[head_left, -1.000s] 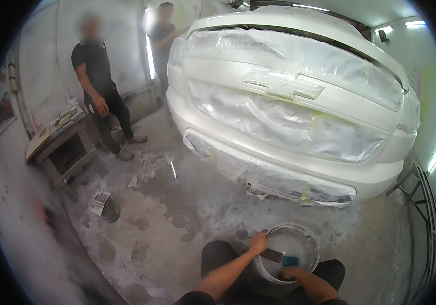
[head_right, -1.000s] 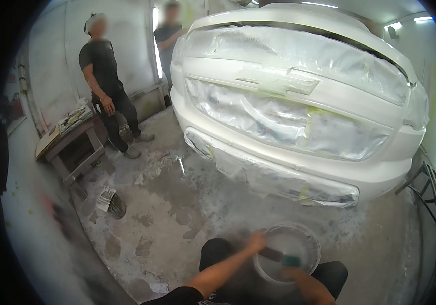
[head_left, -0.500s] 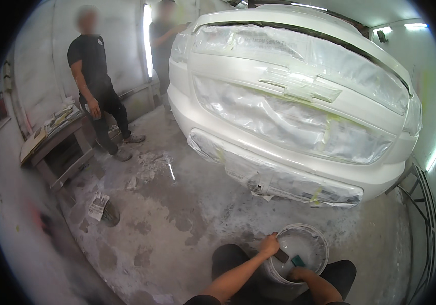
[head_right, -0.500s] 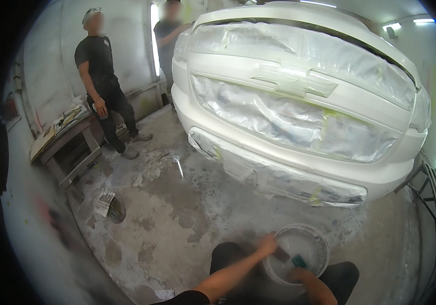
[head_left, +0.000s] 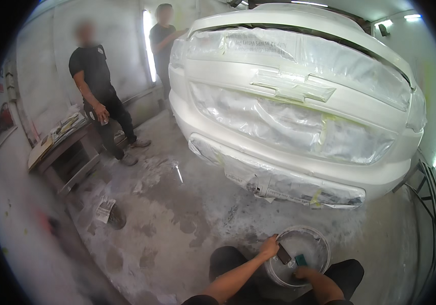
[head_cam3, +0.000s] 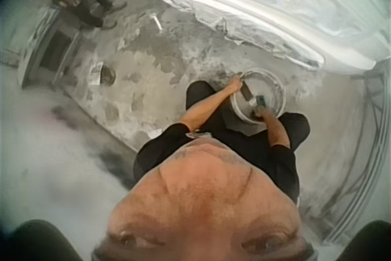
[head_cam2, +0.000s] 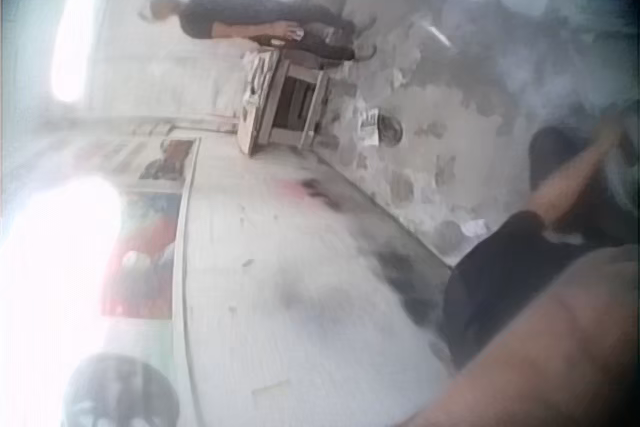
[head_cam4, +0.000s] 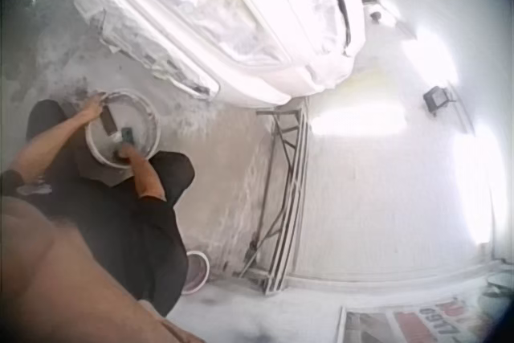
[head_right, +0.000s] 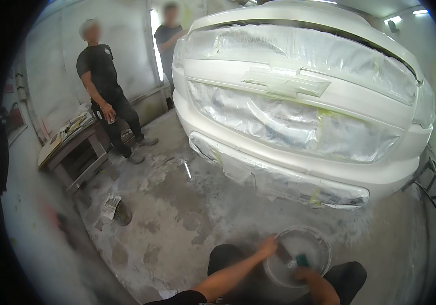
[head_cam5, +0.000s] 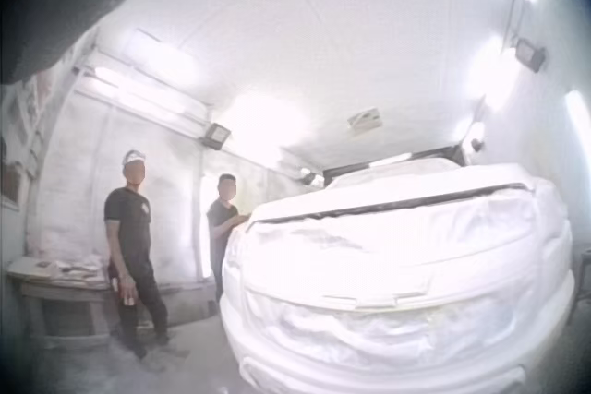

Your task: Wet sanding the front bumper of a vehicle using a sanding block and water from a bucket.

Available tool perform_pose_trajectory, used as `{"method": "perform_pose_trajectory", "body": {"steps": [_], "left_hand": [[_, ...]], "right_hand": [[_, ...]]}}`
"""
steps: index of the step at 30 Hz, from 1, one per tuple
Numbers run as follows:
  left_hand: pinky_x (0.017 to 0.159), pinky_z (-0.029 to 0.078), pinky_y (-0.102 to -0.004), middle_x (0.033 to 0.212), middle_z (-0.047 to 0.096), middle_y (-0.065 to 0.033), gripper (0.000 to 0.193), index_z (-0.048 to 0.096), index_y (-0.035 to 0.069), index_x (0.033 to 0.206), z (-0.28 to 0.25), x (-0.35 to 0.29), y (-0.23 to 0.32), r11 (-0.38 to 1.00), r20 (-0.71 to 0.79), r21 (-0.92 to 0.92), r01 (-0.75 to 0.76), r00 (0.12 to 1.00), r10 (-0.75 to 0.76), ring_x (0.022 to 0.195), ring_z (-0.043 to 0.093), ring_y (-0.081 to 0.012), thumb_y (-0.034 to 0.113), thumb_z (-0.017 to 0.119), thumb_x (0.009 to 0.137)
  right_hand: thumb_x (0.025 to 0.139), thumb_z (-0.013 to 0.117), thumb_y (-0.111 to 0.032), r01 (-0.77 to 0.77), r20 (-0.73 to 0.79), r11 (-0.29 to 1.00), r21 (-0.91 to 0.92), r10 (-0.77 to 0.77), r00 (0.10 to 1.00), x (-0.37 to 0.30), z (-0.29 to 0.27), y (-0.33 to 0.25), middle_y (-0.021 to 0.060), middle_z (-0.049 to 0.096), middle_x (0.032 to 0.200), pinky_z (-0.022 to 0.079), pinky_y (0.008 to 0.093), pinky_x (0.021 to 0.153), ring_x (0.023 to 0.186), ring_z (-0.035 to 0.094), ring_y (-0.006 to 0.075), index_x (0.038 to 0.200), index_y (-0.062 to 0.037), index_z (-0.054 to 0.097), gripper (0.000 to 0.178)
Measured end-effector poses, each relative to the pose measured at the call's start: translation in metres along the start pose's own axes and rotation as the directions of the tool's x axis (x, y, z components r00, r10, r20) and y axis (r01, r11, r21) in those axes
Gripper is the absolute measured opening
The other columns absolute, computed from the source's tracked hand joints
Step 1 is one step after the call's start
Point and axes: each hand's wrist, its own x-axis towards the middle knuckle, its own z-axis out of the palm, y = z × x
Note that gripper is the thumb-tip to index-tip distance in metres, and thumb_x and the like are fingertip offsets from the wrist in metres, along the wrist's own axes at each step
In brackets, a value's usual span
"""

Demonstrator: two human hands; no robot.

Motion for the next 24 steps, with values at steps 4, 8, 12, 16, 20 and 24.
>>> {"method": "perform_pose_trajectory", "body": {"steps": [4, 8, 12, 16, 20, 24], "left_hand": [[0.100, 0.055, -0.0578, 0.122, 0.074, -0.0284, 0.037, 0.066, 0.006, 0.138, 0.012, -0.002, -0.013, 0.999, -0.049, 0.004, -0.031, 0.998, 0.032, 0.117, 0.069, -0.0489, 0.012, 0.059, 0.102], [0.100, 0.054, -0.0571, 0.122, 0.073, -0.0290, 0.033, 0.066, 0.005, 0.136, 0.029, 0.015, 0.004, 0.990, -0.069, -0.036, -0.137, 0.989, 0.134, 0.118, 0.069, -0.0489, 0.016, 0.061, 0.105], [0.101, 0.053, -0.0531, 0.121, 0.074, -0.0277, 0.032, 0.068, 0.005, 0.135, 0.014, -0.004, 0.000, 0.995, -0.096, -0.097, -0.008, 0.995, -0.001, 0.118, 0.069, -0.0475, 0.020, 0.061, 0.108], [0.100, 0.053, -0.0511, 0.119, 0.075, -0.0263, 0.031, 0.069, 0.005, 0.133, 0.008, -0.001, -0.001, 0.992, -0.066, -0.129, 0.019, 0.997, -0.028, 0.116, 0.070, -0.0457, 0.020, 0.061, 0.108], [0.100, 0.053, -0.0512, 0.118, 0.075, -0.0264, 0.031, 0.069, 0.005, 0.133, 0.010, 0.001, 0.016, 0.986, -0.030, -0.168, 0.011, 0.999, -0.016, 0.116, 0.070, -0.0454, 0.020, 0.061, 0.107], [0.100, 0.053, -0.0520, 0.118, 0.075, -0.0273, 0.031, 0.070, 0.004, 0.132, -0.002, -0.011, 0.006, 0.988, -0.051, -0.153, 0.036, 0.998, -0.044, 0.117, 0.070, -0.0465, 0.020, 0.062, 0.107]], "right_hand": [[0.104, 0.057, -0.037, -0.167, -0.059, 0.969, 0.184, 0.181, 0.982, -0.029, -0.027, 0.018, 0.0227, 0.077, 0.125, 0.056, 0.0532, 0.103, 0.115, 0.074, 0.0421, 0.124, -0.0050, 0.079, 0.044], [0.102, 0.058, -0.031, -0.201, -0.232, 0.934, 0.297, 0.275, 0.933, -0.005, 0.002, 0.098, 0.0226, 0.078, 0.122, 0.061, 0.0520, 0.095, 0.104, 0.078, 0.0379, 0.127, -0.0032, 0.077, 0.041], [0.101, 0.055, -0.018, -0.132, -0.033, 0.964, 0.229, 0.143, 0.989, 0.005, -0.021, 0.075, 0.0187, 0.076, 0.128, 0.065, 0.0467, 0.084, 0.090, 0.080, 0.0338, 0.136, -0.0025, 0.070, 0.041], [0.100, 0.054, -0.018, -0.154, -0.018, 0.955, 0.253, 0.163, 0.986, 0.027, -0.018, 0.090, 0.0187, 0.074, 0.133, 0.066, 0.0470, 0.083, 0.095, 0.080, 0.0339, 0.140, -0.0040, 0.068, 0.044], [0.099, 0.056, -0.026, -0.171, -0.017, 0.962, 0.211, 0.178, 0.984, 0.055, 0.011, 0.126, 0.0179, 0.074, 0.135, 0.062, 0.0506, 0.096, 0.110, 0.077, 0.0362, 0.139, -0.0096, 0.070, 0.045], [0.099, 0.053, -0.031, 0.141, -0.089, 0.990, 0.017, -0.139, 0.986, 0.083, 0.015, 0.093, 0.0185, 0.075, 0.133, 0.054, 0.0506, 0.108, 0.121, 0.072, 0.0403, 0.134, -0.0132, 0.074, 0.044]]}}
